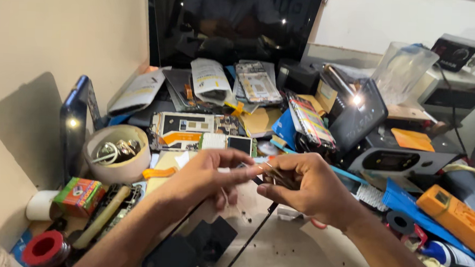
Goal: The person works at a cluttered repair bench on a disassembled smartphone, using tweezers to pick small components and adhesive residue from the phone's midframe. They reposition the frame, manipulate tiny parts with both hands, and set pieces aside on the workbench as they go.
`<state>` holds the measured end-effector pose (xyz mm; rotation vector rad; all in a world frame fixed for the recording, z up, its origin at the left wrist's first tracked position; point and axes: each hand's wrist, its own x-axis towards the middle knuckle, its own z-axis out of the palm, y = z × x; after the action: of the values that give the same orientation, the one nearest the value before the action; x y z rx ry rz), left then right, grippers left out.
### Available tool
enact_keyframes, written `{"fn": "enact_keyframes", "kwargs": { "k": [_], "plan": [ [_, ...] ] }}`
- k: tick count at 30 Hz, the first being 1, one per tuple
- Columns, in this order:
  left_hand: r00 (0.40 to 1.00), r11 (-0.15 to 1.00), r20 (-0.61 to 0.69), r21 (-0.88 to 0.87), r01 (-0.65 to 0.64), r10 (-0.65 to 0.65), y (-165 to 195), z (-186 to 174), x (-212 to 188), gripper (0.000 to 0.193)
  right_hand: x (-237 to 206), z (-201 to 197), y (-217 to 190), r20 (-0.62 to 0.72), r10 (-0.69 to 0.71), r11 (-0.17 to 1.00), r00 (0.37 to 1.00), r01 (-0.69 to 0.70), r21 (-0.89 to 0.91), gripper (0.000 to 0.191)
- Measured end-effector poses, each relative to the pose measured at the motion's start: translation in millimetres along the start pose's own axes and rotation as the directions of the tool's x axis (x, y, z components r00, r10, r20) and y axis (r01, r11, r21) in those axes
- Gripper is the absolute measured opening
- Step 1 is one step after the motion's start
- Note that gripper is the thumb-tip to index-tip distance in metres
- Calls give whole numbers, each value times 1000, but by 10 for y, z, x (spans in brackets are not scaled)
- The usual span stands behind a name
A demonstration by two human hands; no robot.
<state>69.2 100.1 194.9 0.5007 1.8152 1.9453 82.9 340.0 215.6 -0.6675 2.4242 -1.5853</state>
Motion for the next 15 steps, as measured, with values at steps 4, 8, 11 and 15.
{"fn": "enact_keyframes", "kwargs": {
  "k": [4,8,11,15],
  "plan": [
    [1000,993,29,-116,9,-6,4,4,-13,34,25,-20,-130,-49,57,996,997,-53,69,30],
    [959,964,-281,-263,-41,-36,4,-70,26,22,54,-90,-190,6,211,926,978,-201,318,30],
    [910,922,-415,-357,-152,-10,-78,-114,53,21,74,-67,5,-19,306,914,952,-288,287,32],
    [806,847,-589,-397,-354,61,-195,-207,264,23,206,46,257,-73,338,923,938,-314,223,35]
  ]
}}
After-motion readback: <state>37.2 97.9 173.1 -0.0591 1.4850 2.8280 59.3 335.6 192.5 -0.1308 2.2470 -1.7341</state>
